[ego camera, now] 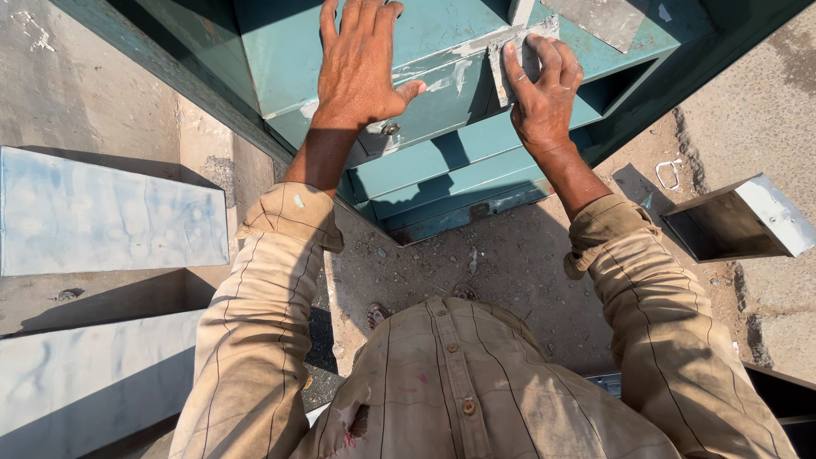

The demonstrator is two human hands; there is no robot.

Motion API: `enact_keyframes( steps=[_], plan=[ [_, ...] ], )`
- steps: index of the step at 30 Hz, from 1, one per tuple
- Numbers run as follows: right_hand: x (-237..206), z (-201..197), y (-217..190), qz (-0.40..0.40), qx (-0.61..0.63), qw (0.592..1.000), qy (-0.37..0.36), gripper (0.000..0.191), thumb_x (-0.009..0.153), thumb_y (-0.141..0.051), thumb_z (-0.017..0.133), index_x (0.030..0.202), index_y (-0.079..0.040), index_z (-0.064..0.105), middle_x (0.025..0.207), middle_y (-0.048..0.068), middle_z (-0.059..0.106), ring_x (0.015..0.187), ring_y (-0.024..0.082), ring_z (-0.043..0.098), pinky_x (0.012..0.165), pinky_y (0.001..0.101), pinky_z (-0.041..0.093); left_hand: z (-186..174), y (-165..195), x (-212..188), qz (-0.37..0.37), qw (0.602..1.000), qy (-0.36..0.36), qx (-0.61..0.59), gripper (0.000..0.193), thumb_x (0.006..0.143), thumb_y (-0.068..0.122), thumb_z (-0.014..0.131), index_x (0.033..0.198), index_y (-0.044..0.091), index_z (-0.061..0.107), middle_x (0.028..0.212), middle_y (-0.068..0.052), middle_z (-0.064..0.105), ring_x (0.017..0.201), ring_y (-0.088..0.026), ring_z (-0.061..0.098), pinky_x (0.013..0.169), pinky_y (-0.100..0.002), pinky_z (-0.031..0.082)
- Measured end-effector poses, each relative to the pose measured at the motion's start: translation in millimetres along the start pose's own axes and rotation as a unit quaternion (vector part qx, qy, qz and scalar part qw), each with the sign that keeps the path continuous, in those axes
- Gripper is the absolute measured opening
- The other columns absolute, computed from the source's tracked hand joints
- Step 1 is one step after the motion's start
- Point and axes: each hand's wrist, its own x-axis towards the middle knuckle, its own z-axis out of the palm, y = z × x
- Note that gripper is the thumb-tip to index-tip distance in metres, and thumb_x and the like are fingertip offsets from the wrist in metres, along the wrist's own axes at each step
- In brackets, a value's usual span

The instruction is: The person holds a small abrasive block and rubs it by hand over the painted surfaces of teal metal cabinet parts, working across different panels and edges to remove old paint. They reposition the parts and continue sanding other sections throughout the episode.

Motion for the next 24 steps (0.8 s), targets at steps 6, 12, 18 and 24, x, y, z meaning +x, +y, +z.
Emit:
enact_keyframes(
  steps=[6,12,18,24],
  plan=[
    [-29.6,-11.4,4.7,0.136,0.011,0.991,0.012,0.072,0.094,0.009,0.070,0.159,-0.018,0.057,0.155,0.015,0.039,0.141,0.034,0.033,0.112,0.0505,0.033,-0.8,0.3,-2.5,0.002,1.000,0.002,0.001,0.100,0.073,0.054,0.096,0.143,-0.003,0.053,0.148,-0.025,0.049,0.144,-0.041,0.036,0.120,-0.063,0.009],
    [1.8,3.0,-63.5,0.301,0.231,0.917,0.124,0.084,0.085,0.024,0.043,0.159,-0.015,0.052,0.148,0.013,0.044,0.139,0.031,0.038,0.120,0.0442,0.039,1.5,-1.5,-8.3,-0.007,1.000,-0.019,0.012,0.101,0.074,0.053,0.095,0.146,-0.002,0.052,0.142,-0.028,0.052,0.139,-0.042,0.040,0.117,-0.063,0.009],
    [24.6,-0.7,-138.2,0.347,0.280,0.892,0.078,0.083,0.078,0.021,0.045,0.153,-0.013,0.055,0.138,0.009,0.047,0.130,0.030,0.044,0.117,0.0408,0.039,0.0,-1.8,-3.4,0.000,1.000,-0.008,0.008,0.099,0.074,0.054,0.095,0.146,0.000,0.053,0.146,-0.023,0.052,0.143,-0.040,0.038,0.119,-0.063,0.009],
    [19.0,8.0,-122.6,0.407,0.400,0.805,0.161,0.051,0.113,0.004,0.046,0.162,-0.012,0.041,0.142,0.009,0.044,0.132,0.022,0.052,0.115,0.0340,0.046,-0.8,0.3,-1.0,0.010,1.000,-0.017,0.015,0.095,0.075,0.052,0.095,0.142,-0.001,0.053,0.151,-0.024,0.047,0.147,-0.040,0.031,0.118,-0.064,0.008]
  ],
)
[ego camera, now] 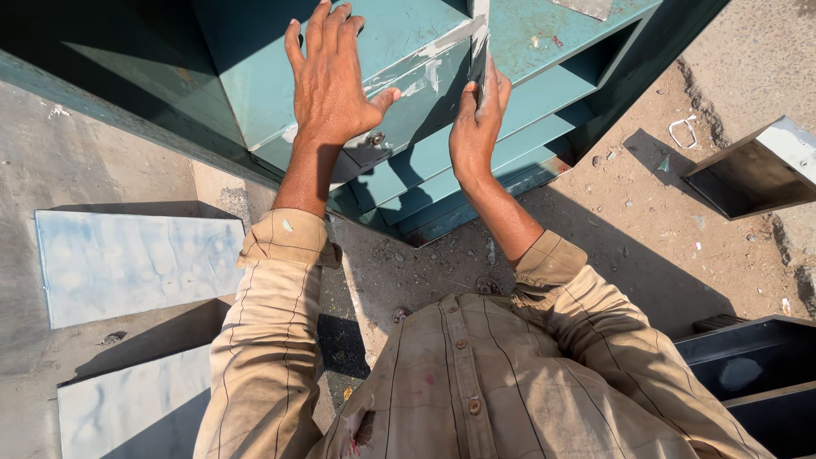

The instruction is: The person holds a small abrasive block and rubs it by hand over the painted surfaces of teal metal cabinet parts, working across different panels and edges to remove old paint. They reposition the parts and continue sanding other sections throughout the episode.

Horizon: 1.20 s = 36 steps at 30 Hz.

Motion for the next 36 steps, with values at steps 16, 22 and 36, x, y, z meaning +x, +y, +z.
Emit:
enact_keyframes(
  steps=[16,22,36],
  plan=[
    [29.9,42.8,-17.8,-0.029,-0.126,0.989,0.079,0.068,0.102,0.006,0.055,0.164,-0.012,0.036,0.148,0.012,0.038,0.137,0.029,0.040,0.121,0.0450,0.036,9.9,-3.9,5.2,-0.031,0.999,-0.037,0.014,0.096,0.070,0.054,0.091,0.141,0.001,0.054,0.150,-0.025,0.046,0.147,-0.039,0.029,0.119,-0.064,0.005],
    [36.8,59.1,-29.2,-0.068,-0.129,0.985,0.089,0.072,0.099,0.005,0.062,0.163,-0.009,0.031,0.148,0.015,0.033,0.136,0.031,0.036,0.117,0.0478,0.033,10.5,-2.9,7.5,-0.032,0.999,-0.037,0.014,0.096,0.072,0.054,0.092,0.142,0.001,0.054,0.151,-0.024,0.046,0.148,-0.039,0.029,0.120,-0.063,0.005],
    [95.9,-81.3,14.7,-0.379,-0.435,0.808,-0.120,0.077,0.088,0.011,0.069,0.157,-0.019,0.054,0.152,0.018,0.041,0.138,0.034,0.039,0.099,0.0517,0.036,1.4,-2.6,-0.1,0.004,1.000,0.017,0.002,0.096,0.076,0.053,0.096,0.144,0.000,0.053,0.147,-0.022,0.051,0.144,-0.038,0.037,0.120,-0.061,0.008]
  ],
)
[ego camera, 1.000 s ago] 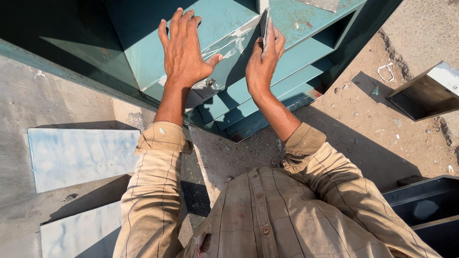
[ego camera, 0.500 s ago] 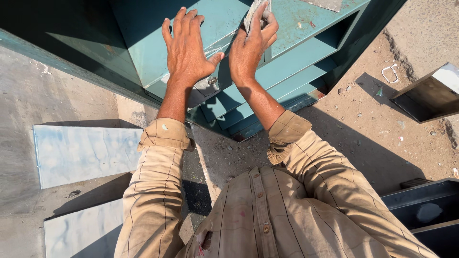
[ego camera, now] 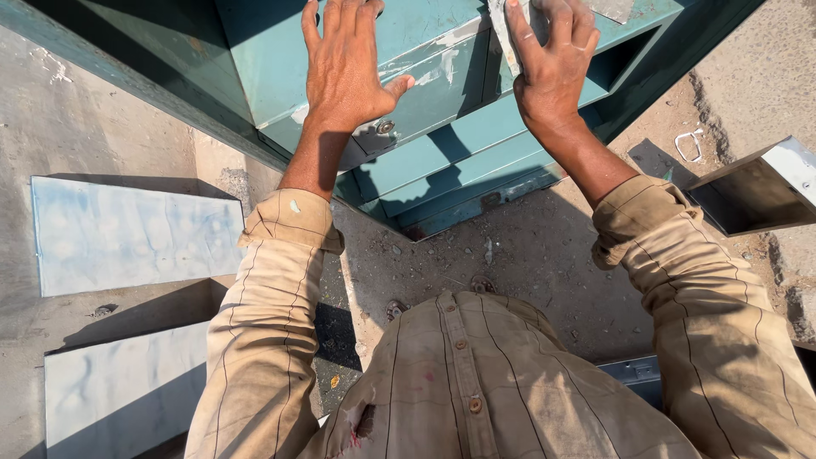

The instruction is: The person holds a small abrasive block and rubs it by hand over the painted surfaces of teal metal cabinet parts, working across different panels and edges to remove old paint. They reposition the parts and continue sanding other sections throughout the episode.

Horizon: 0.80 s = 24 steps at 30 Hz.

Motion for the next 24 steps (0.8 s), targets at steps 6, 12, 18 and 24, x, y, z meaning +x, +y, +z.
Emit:
enact_keyframes(
  steps=[6,12,18,24],
  plan=[
    [-35.9,4.6,3.7,-0.045,-0.035,0.996,-0.069,0.074,0.090,0.003,0.076,0.157,-0.017,0.055,0.149,0.016,0.044,0.140,0.033,0.040,0.106,0.0496,0.033,-11.7,-0.5,-0.2,-0.016,1.000,-0.019,-0.013,0.096,0.074,0.051,0.096,0.143,0.000,0.053,0.143,-0.021,0.054,0.142,-0.039,0.040,0.119,-0.060,0.010],
    [-39.1,-6.9,33.9,-0.165,-0.090,0.976,-0.113,0.067,0.097,-0.008,0.076,0.159,-0.026,0.055,0.153,0.014,0.045,0.144,0.030,0.039,0.108,0.0485,0.032,-7.3,-7.2,-9.3,-0.003,1.000,0.001,-0.012,0.100,0.071,0.051,0.098,0.144,0.000,0.052,0.141,-0.023,0.054,0.138,-0.040,0.041,0.116,-0.062,0.011],
    [8.5,-30.7,68.0,-0.373,-0.231,0.892,-0.108,0.060,0.108,-0.025,0.074,0.163,-0.031,0.051,0.157,0.006,0.046,0.145,0.023,0.040,0.104,0.0444,0.033,3.0,-17.1,-20.8,-0.017,1.000,0.003,-0.017,0.097,0.072,0.051,0.098,0.142,0.000,0.055,0.131,-0.026,0.061,0.130,-0.043,0.050,0.115,-0.064,0.015],
    [60.2,-43.4,64.3,-0.517,-0.312,0.795,-0.058,0.065,0.101,-0.022,0.074,0.163,-0.029,0.054,0.153,0.001,0.055,0.133,0.018,0.052,0.085,0.0347,0.042,12.2,-25.5,-27.8,-0.039,0.999,-0.008,-0.020,0.096,0.072,0.052,0.098,0.140,-0.001,0.056,0.128,-0.027,0.064,0.123,-0.044,0.055,0.109,-0.063,0.025]
  ],
)
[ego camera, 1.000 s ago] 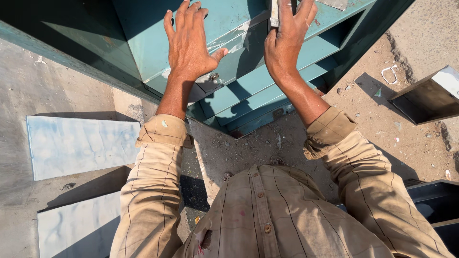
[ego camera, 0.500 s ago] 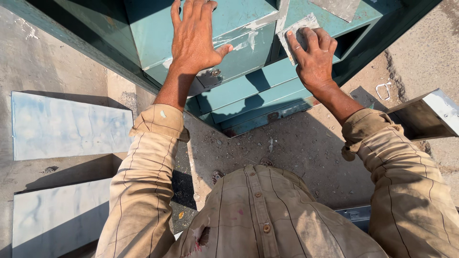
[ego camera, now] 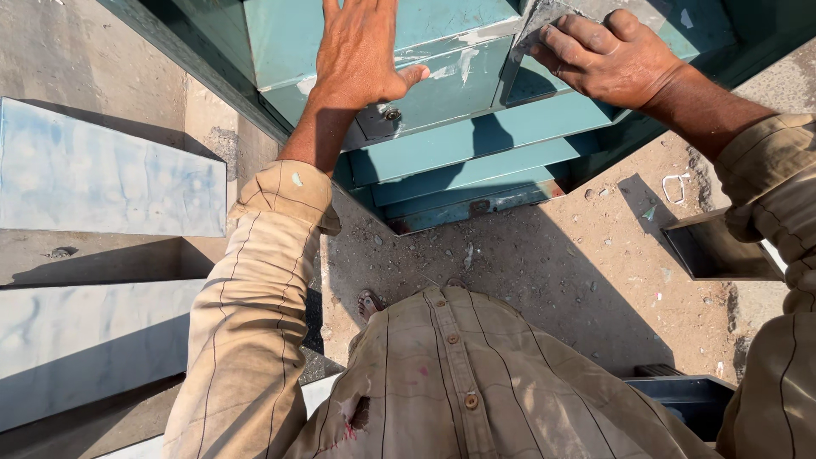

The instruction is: The person holds a small abrasive block and rubs it by hand over the painted surfaces of teal metal cabinet parts, working across different panels and edges to remove old paint. They reposition the parts and continue sanding other sections throughout the episode.

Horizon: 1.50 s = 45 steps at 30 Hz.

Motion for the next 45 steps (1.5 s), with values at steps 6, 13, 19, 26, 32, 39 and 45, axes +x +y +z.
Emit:
enact_keyframes(
  steps=[6,13,19,26,32,39,45],
  plan=[
    [15.0,21.2,8.6,-0.046,-0.020,0.999,0.018,0.066,0.097,-0.019,0.075,0.159,-0.031,0.053,0.150,-0.002,0.055,0.131,0.017,0.053,0.080,0.0317,0.046,4.5,-5.5,-2.4,-0.006,1.000,-0.001,0.013,0.100,0.072,0.053,0.097,0.144,-0.001,0.054,0.125,-0.028,0.065,0.120,-0.044,0.057,0.109,-0.064,0.026],
    [-25.1,29.5,-34.0,0.070,0.086,0.990,-0.088,0.066,0.099,-0.025,0.073,0.160,-0.039,0.053,0.162,0.000,0.049,0.144,0.021,0.044,0.100,0.0429,0.037,-0.9,-1.8,0.7,0.021,0.999,0.032,0.023,0.103,0.069,0.054,0.097,0.144,-0.001,0.053,0.126,-0.029,0.064,0.121,-0.045,0.057,0.108,-0.065,0.024],
    [-29.1,8.0,-59.2,0.269,0.241,0.932,0.008,0.063,0.101,-0.009,0.069,0.161,-0.020,0.052,0.161,0.017,0.041,0.145,0.029,0.035,0.107,0.0470,0.025,-5.4,1.5,-4.2,-0.008,1.000,-0.011,-0.009,0.096,0.075,0.053,0.096,0.144,0.001,0.054,0.128,-0.027,0.064,0.124,-0.044,0.057,0.112,-0.063,0.026],
    [23.0,-26.6,-61.9,0.398,0.299,0.866,0.043,0.077,0.084,0.004,0.066,0.157,-0.013,0.053,0.156,0.017,0.043,0.140,0.030,0.036,0.099,0.0462,0.027,1.5,-5.7,0.8,0.006,1.000,-0.001,0.005,0.099,0.072,0.054,0.097,0.142,-0.002,0.055,0.127,-0.029,0.064,0.121,-0.046,0.057,0.110,-0.065,0.023],
    [40.5,-42.4,-95.8,0.399,0.295,0.868,-0.002,0.071,0.086,0.000,0.071,0.154,-0.011,0.057,0.151,0.017,0.048,0.139,0.032,0.040,0.097,0.0472,0.028,0.2,-2.2,5.5,0.021,0.999,0.023,0.019,0.103,0.070,0.053,0.099,0.144,-0.001,0.052,0.130,-0.029,0.063,0.126,-0.046,0.053,0.111,-0.065,0.019],
    [36.2,-49.5,-130.0,0.479,0.449,0.753,-0.046,0.069,0.079,0.006,0.066,0.145,-0.014,0.066,0.145,0.017,0.053,0.127,0.037,0.043,0.095,0.0502,0.032,-3.7,1.6,10.1,0.026,0.999,0.030,0.000,0.099,0.068,0.051,0.099,0.142,0.001,0.055,0.131,-0.028,0.062,0.127,-0.044,0.053,0.113,-0.063,0.017],
    [49.7,-53.8,-131.1,0.585,0.493,0.643,0.020,0.076,0.081,0.021,0.055,0.147,-0.016,0.066,0.142,0.012,0.055,0.128,0.034,0.044,0.104,0.0470,0.035,-0.1,-1.1,11.4,0.032,0.999,0.027,0.007,0.098,0.072,0.052,0.099,0.142,-0.001,0.055,0.127,-0.028,0.064,0.125,-0.044,0.054,0.114,-0.064,0.017]
  ],
)
